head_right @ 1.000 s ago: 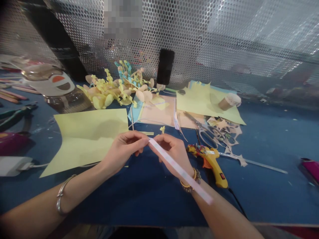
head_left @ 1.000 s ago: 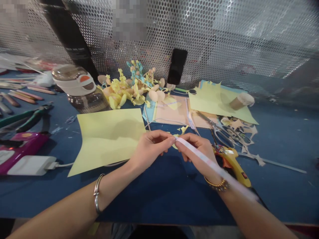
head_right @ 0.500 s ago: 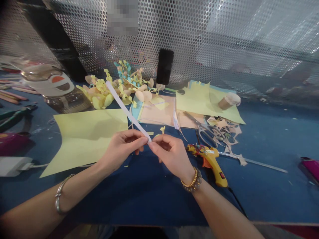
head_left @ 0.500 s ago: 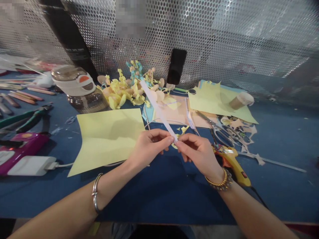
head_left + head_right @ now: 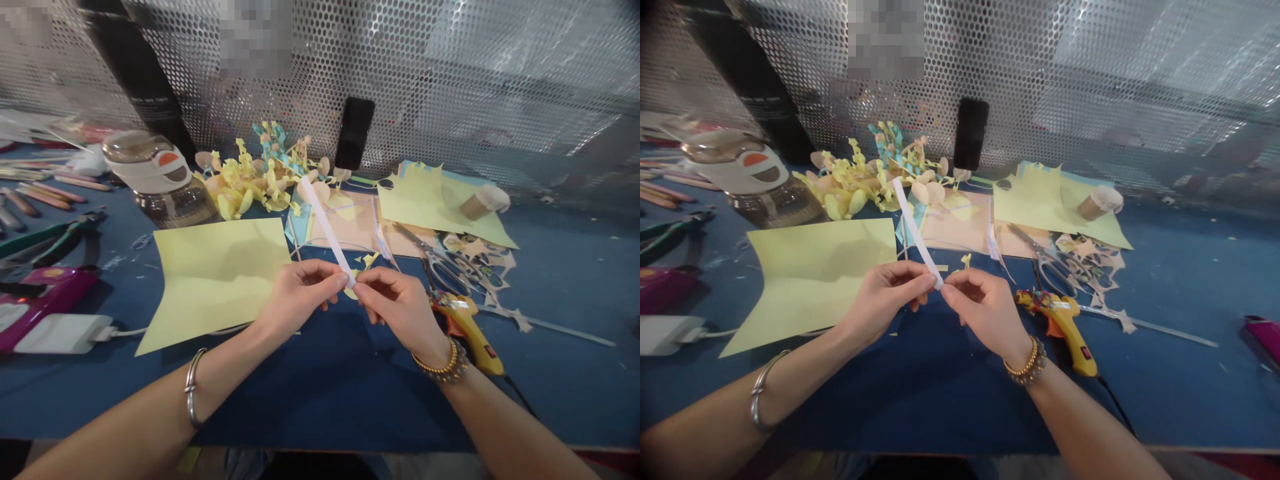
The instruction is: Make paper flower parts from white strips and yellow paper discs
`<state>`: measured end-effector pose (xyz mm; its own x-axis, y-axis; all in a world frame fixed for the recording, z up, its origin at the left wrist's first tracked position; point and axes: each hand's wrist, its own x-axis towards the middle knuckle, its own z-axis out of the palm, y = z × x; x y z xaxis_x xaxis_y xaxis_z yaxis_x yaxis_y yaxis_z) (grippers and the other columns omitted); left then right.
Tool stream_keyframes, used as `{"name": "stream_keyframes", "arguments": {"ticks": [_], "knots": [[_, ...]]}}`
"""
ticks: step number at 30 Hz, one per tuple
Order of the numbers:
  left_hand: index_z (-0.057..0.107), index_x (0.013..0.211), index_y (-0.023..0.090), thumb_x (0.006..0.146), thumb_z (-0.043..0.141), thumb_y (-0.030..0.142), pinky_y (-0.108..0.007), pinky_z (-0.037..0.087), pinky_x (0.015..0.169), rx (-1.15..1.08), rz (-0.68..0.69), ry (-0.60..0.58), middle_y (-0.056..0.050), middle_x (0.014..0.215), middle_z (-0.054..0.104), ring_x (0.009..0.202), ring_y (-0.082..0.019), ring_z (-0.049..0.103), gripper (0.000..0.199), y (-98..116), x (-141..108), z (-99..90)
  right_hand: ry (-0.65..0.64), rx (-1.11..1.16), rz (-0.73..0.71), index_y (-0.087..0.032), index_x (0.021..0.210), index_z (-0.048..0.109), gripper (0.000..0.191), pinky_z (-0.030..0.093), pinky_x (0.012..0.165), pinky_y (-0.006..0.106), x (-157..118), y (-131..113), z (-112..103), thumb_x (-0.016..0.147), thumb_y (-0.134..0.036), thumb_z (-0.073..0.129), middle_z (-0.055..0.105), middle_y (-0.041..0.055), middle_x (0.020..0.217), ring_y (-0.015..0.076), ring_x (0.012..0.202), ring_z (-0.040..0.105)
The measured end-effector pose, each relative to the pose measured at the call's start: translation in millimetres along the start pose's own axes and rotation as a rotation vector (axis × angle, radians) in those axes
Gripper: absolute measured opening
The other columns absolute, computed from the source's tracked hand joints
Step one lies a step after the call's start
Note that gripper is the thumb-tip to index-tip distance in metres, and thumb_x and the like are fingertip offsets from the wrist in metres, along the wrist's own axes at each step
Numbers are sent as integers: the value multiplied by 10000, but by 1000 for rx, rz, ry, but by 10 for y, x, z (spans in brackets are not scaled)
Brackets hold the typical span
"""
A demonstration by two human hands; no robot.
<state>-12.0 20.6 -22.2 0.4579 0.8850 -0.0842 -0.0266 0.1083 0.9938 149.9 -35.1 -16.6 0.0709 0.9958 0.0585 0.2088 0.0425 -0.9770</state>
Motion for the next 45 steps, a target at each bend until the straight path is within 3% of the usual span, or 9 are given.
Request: {"name": "stream_keyframes", "arguments": {"ticks": [8, 20, 34, 39, 42, 45], "knots": [[703, 738, 171, 797, 647, 291, -184, 420, 461, -79, 15, -32, 5, 623, 616, 545, -88, 533, 145, 16, 5, -3, -1, 11, -4, -180, 734, 644, 144, 379, 381, 162, -9, 7, -8, 824, -293, 655, 548, -51, 574, 43, 416, 464], [679, 722, 157, 768, 703, 301, -161, 411, 452, 37, 13, 1, 34, 554, 584, 478, -58, 494, 153, 37, -8, 8, -5, -25, -26, -178, 746, 631, 151, 395, 402, 159, -11, -4, -5, 843, -293, 633, 544, -48, 579, 50, 445, 475], [689, 736, 179, 818, 661, 298, -149, 405, 444, -86, 45, -23, 23, 601, 606, 523, -63, 539, 147, -36, 13, -1, 37, -44, -61, -183, 738, 642, 123, 384, 398, 159, -7, -2, -4, 830, -265, 646, 533, -57, 558, 47, 430, 453], [608, 736, 187, 791, 696, 244, -153, 384, 447, 94, 310, 206, 58, 578, 533, 487, -48, 467, 119, -21, -55, 0, 56, -29, -31, -181, 720, 632, 127, 374, 380, 157, -10, -14, -1, 810, -266, 655, 523, -60, 550, 46, 419, 449], [675, 769, 188, 774, 702, 196, -177, 425, 487, 253, 484, 191, 14, 699, 599, 568, -71, 524, 28, -22, -81, 14, 52, -25, -35, -179, 725, 626, 121, 375, 382, 154, -12, -19, -2, 812, -261, 646, 518, -62, 543, 45, 416, 449], [734, 839, 216, 789, 686, 192, -183, 452, 513, 304, 497, 154, -17, 824, 636, 663, -92, 574, 74, -40, -66, 20, 50, -30, -53, -178, 727, 622, 112, 384, 396, 153, -13, -27, -2, 815, -245, 637, 514, -65, 535, 44, 420, 450]]}}
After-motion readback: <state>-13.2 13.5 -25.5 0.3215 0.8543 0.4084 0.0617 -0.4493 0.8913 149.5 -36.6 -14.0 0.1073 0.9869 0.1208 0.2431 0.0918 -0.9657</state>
